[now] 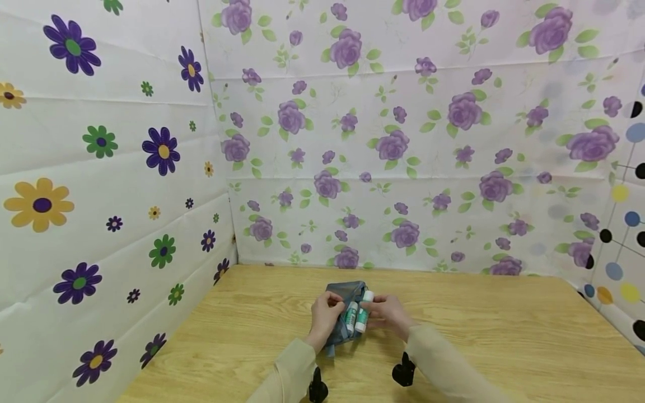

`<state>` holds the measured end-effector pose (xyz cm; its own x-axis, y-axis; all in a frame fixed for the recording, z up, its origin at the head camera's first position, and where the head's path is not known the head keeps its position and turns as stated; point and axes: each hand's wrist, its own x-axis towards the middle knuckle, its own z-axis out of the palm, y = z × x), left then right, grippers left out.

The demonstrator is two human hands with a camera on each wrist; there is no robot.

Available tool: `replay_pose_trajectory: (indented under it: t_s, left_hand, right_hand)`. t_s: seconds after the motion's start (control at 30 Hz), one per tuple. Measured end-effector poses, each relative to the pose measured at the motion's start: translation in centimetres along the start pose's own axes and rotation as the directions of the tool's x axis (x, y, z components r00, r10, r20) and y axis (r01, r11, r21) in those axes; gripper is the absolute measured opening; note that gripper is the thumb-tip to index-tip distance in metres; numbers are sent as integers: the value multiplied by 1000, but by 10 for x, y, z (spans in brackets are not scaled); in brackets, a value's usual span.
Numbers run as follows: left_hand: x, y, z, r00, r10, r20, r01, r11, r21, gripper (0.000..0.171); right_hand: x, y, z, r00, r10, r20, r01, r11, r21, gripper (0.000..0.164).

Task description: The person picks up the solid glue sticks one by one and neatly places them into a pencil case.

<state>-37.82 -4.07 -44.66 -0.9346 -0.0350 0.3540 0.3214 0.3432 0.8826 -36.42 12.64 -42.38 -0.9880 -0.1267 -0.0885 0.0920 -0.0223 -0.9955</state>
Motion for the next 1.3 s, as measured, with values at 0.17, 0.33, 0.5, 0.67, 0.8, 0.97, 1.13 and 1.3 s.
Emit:
replay_pose_trajectory:
  t_s: [0.17, 0.33, 0.5, 0.67, 0.8, 0.97, 1.13, 1.3]
  left_hand:
    - [0, -1, 0, 1000, 3, -3, -3, 1000, -3, 7]
    - [0, 0, 0, 1000, 9, -6, -9, 1000, -7, 6]
    - [-1, 1, 0, 1000, 9, -7, -9, 1000, -3, 5]
    - [-1, 2, 0, 1000, 2, -2, -2, 1000, -6, 6]
    - [0, 2, 0, 1000, 5, -5, -5, 1000, -2, 6]
    - [0, 2, 0, 1000, 6, -7, -6, 1000, 6, 5]
    - [-1, 2, 0, 1000, 10, -12, -10, 1000, 2, 5]
    - [-1, 2, 0, 1000, -13, -1, 13, 1000, -10, 5]
  right_hand:
    - [0, 1, 3, 1000, 10, 0, -10, 1000, -7, 34]
    - [3, 3, 4, 1000, 8, 6, -8, 1000, -15, 30]
    - [4, 5, 5, 1000, 10, -4, -10, 1000, -28, 27]
    - [6, 7, 7, 999, 12, -35, -13, 999, -38, 25]
    - [8, 8, 9, 998, 10, -67, -15, 997, -74, 29]
    - [10, 10, 9, 995, 4, -99, -16, 993, -117, 31]
    - [12, 10, 10, 992, 30, -121, -44, 993, -111, 25]
    - [12, 10, 12, 992, 52, -112, -64, 992, -112, 28]
